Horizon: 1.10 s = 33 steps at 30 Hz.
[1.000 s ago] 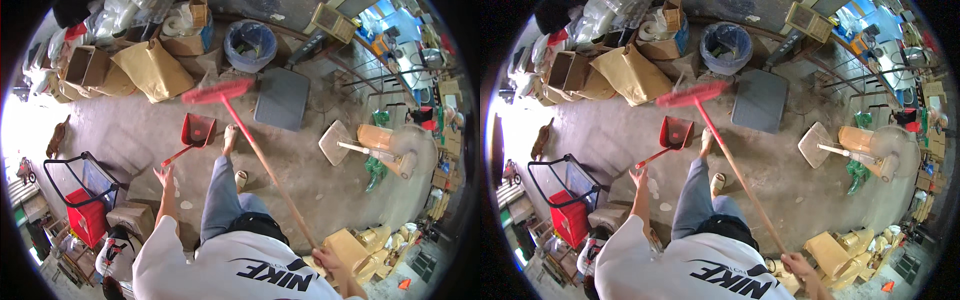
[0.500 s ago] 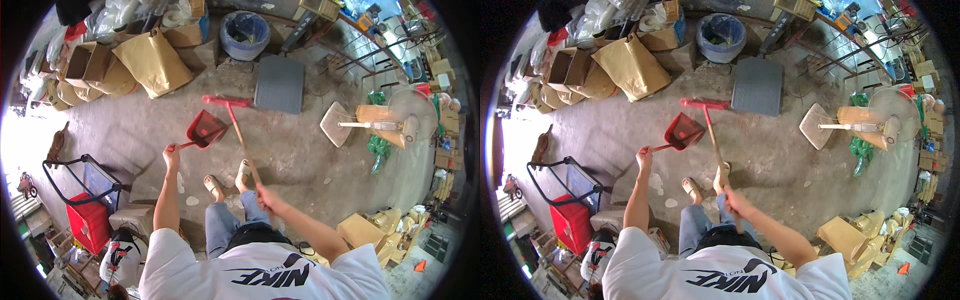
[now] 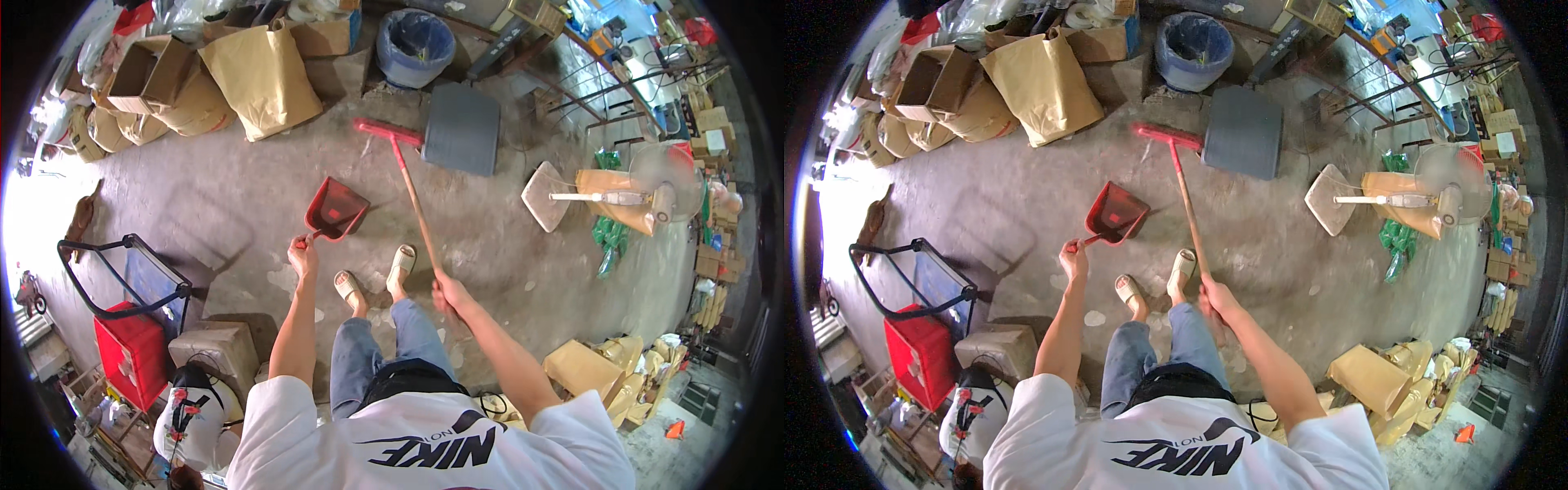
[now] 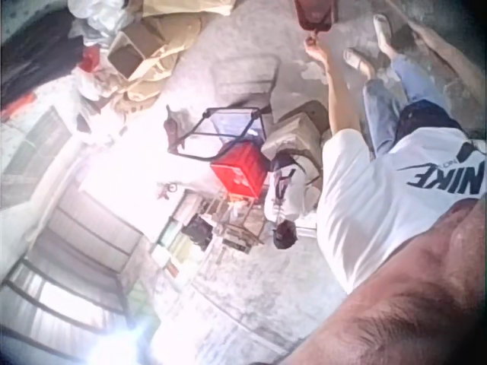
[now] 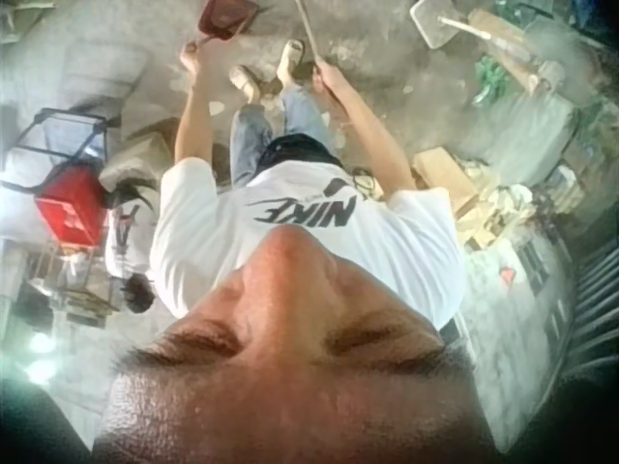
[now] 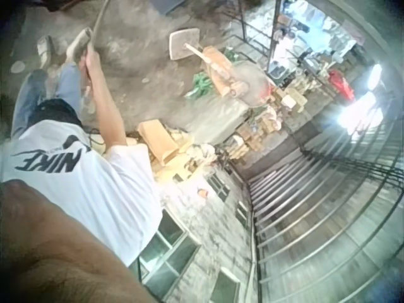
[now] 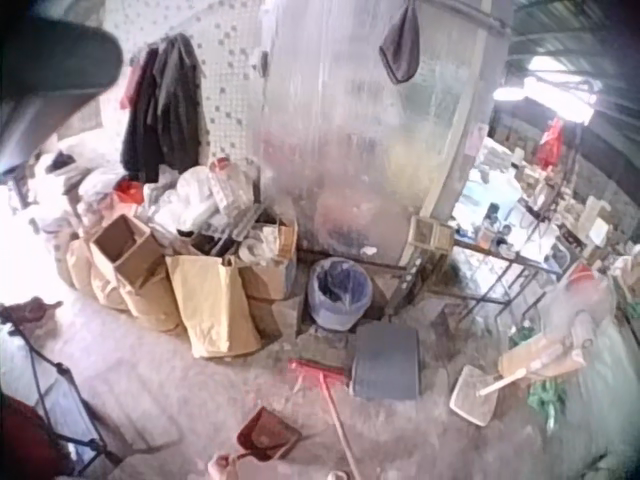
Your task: The person sweeps the workshop floor using a broom, picks up a dustpan, and sweeps the collected debris into the dustpan with the broom.
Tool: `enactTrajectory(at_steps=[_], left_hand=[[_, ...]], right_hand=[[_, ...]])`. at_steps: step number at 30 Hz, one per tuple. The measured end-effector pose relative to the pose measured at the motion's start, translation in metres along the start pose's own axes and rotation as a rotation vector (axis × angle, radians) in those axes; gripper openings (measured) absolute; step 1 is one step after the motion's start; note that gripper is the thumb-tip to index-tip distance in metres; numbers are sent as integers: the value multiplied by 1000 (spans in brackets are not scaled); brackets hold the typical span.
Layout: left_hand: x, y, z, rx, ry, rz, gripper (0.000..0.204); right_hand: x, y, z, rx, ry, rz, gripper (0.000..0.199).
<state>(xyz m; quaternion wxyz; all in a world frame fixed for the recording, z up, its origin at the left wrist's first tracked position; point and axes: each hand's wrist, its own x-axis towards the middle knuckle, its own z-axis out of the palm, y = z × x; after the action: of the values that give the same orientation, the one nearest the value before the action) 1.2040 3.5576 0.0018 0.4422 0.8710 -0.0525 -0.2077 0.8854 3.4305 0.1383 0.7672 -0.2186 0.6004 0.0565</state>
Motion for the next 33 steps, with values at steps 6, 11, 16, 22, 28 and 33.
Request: enactTrajectory(at_steps=[6,11,16,22,28,33], left_hand=[[16,-25,-17,-3,39,-9,18],[31,-43,-27,-69,66,-71,19],[21,-63,-43,-214,127,-110,15],[3,-82,-63,-459,246,-257,14],[15,-101,-82,-263,330,-167,20],[7,-98,-100,-417,322,-219,20]], right_hand=[[-66,-4,78,562,-445,212,35],[-128,-22,45,456,-419,267,35],[-34,-43,57,-172,-139,0,41],[68,-62,73,-565,110,-83,42],[-65,-8,58,-226,-252,401,40],[-180,-40,51,-512,-99,429,34]])
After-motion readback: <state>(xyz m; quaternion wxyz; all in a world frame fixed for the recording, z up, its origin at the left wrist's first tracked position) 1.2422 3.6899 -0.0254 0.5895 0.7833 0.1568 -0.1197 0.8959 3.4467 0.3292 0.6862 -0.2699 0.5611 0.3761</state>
